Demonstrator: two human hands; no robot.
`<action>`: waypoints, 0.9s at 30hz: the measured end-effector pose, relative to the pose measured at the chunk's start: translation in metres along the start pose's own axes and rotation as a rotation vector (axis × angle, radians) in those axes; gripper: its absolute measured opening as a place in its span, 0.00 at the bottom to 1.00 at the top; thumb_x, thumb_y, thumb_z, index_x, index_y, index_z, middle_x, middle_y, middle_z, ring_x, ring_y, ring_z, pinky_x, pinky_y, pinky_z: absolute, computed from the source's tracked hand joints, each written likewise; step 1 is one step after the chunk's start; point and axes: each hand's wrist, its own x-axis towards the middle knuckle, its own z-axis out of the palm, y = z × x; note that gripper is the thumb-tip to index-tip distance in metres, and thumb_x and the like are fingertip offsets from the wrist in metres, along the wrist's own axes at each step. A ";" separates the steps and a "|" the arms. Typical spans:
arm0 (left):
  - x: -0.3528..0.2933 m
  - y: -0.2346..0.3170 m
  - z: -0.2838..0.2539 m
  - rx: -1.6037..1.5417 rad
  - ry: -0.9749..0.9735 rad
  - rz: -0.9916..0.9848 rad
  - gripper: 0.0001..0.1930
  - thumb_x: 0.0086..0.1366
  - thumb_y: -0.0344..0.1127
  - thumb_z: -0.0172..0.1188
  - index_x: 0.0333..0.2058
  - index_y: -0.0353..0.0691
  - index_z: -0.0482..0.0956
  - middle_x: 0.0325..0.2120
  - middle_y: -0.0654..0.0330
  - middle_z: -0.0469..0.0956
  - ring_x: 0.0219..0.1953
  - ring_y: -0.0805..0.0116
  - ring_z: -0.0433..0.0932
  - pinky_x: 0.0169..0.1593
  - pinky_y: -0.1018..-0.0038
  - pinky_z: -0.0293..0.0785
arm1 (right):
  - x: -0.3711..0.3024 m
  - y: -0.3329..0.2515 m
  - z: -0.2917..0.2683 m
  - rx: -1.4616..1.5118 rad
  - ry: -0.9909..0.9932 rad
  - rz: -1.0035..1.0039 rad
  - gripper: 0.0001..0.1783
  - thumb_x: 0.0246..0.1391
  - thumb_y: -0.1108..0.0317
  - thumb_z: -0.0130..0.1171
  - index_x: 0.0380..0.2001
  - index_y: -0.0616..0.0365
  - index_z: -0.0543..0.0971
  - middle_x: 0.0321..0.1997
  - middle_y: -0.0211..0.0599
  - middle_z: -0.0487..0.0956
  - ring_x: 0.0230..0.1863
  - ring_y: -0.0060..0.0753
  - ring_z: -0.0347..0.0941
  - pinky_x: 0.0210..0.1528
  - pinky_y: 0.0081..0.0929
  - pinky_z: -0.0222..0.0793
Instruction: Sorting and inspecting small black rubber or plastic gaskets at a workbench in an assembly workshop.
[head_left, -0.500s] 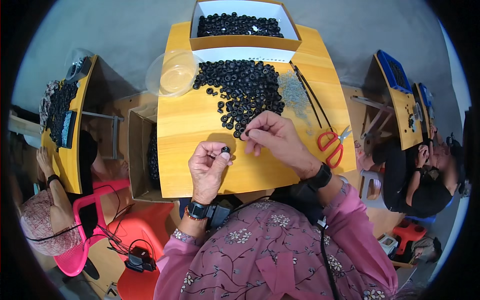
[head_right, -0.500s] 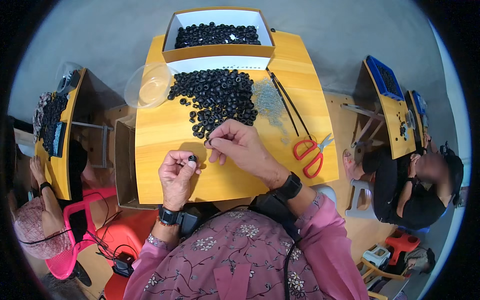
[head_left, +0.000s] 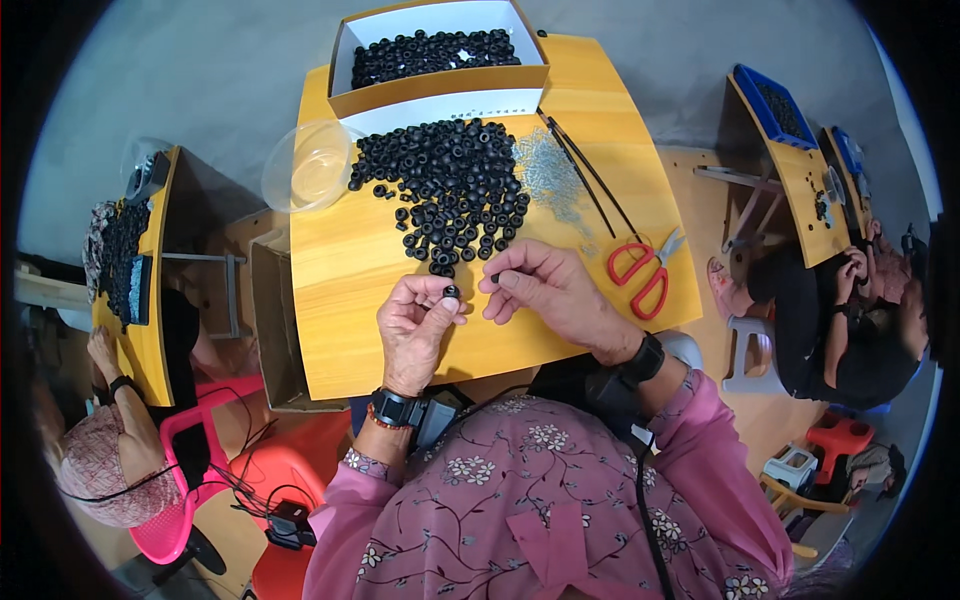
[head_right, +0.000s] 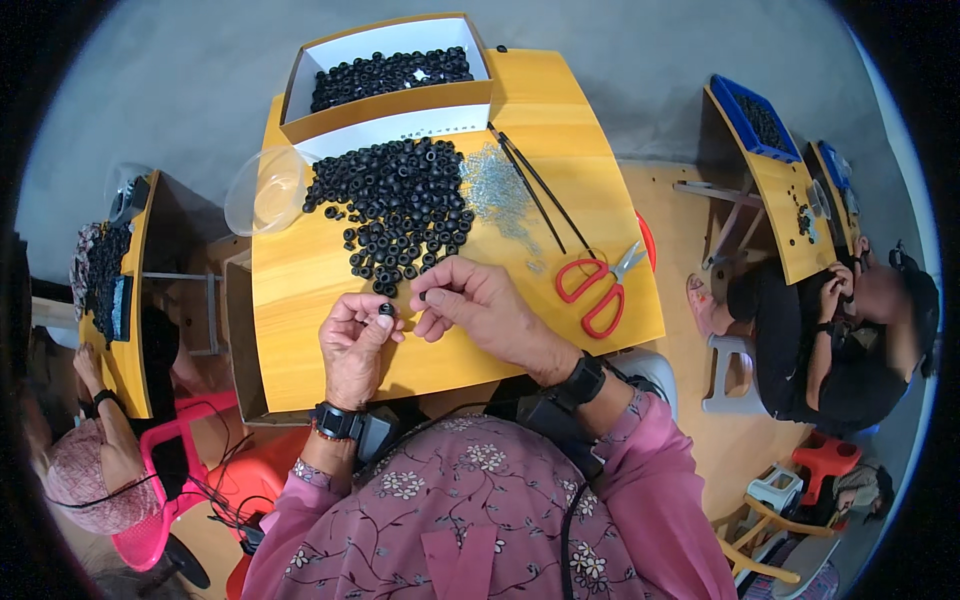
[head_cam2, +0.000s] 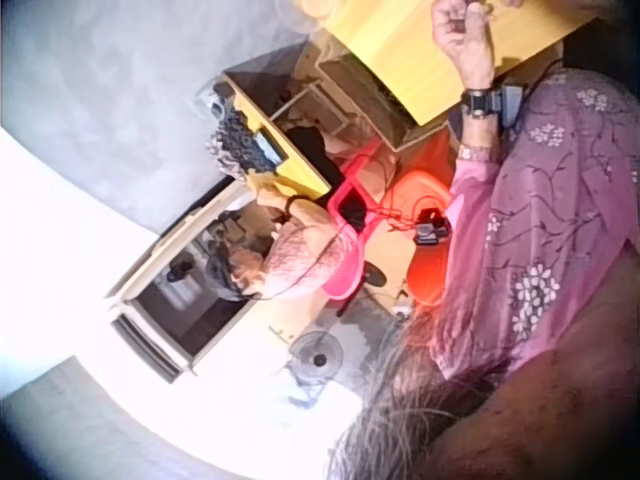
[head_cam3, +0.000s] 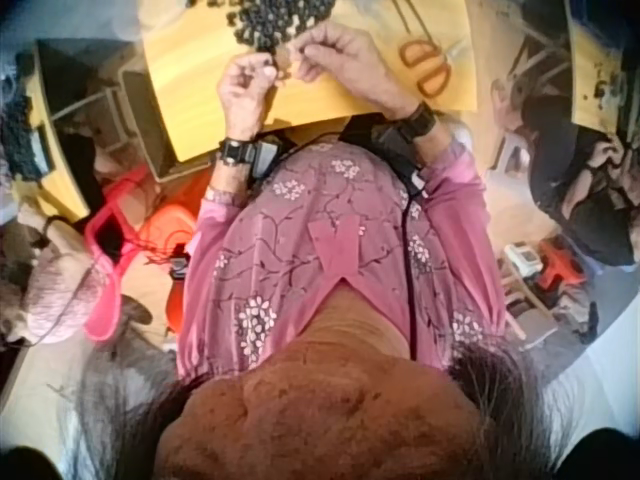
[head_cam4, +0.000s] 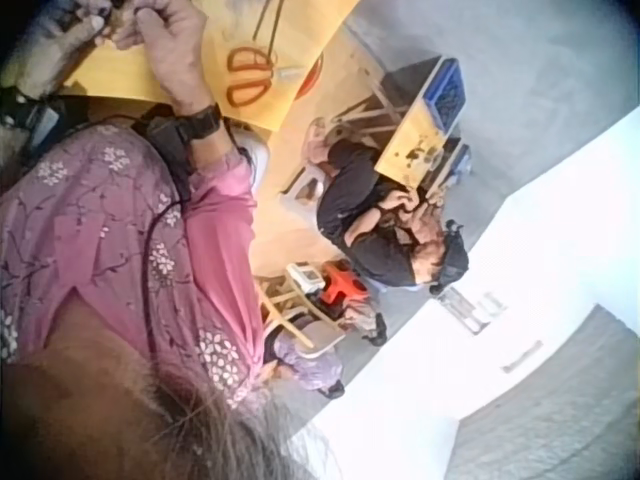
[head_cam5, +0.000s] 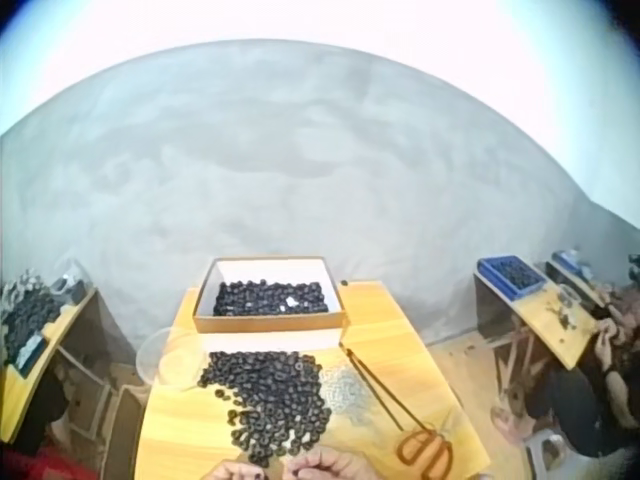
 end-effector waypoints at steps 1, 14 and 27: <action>0.000 0.001 0.001 0.010 -0.001 -0.001 0.09 0.66 0.24 0.62 0.43 0.34 0.76 0.34 0.60 0.80 0.34 0.72 0.80 0.38 0.76 0.80 | 0.000 0.003 -0.001 0.010 0.002 0.001 0.11 0.67 0.73 0.52 0.48 0.67 0.77 0.40 0.36 0.81 0.38 0.27 0.82 0.41 0.25 0.81; -0.001 0.001 0.000 0.090 -0.019 0.003 0.08 0.66 0.23 0.61 0.43 0.33 0.75 0.35 0.60 0.80 0.35 0.75 0.80 0.40 0.76 0.81 | 0.010 0.002 0.002 -0.015 -0.054 -0.045 0.10 0.66 0.74 0.53 0.48 0.65 0.75 0.41 0.41 0.83 0.39 0.29 0.83 0.40 0.25 0.81; 0.000 -0.001 -0.001 0.061 -0.011 -0.015 0.08 0.66 0.24 0.63 0.42 0.33 0.75 0.33 0.58 0.80 0.33 0.71 0.80 0.41 0.74 0.80 | 0.020 0.005 -0.001 0.000 -0.008 -0.053 0.08 0.60 0.73 0.62 0.43 0.62 0.81 0.36 0.31 0.82 0.34 0.20 0.77 0.37 0.19 0.76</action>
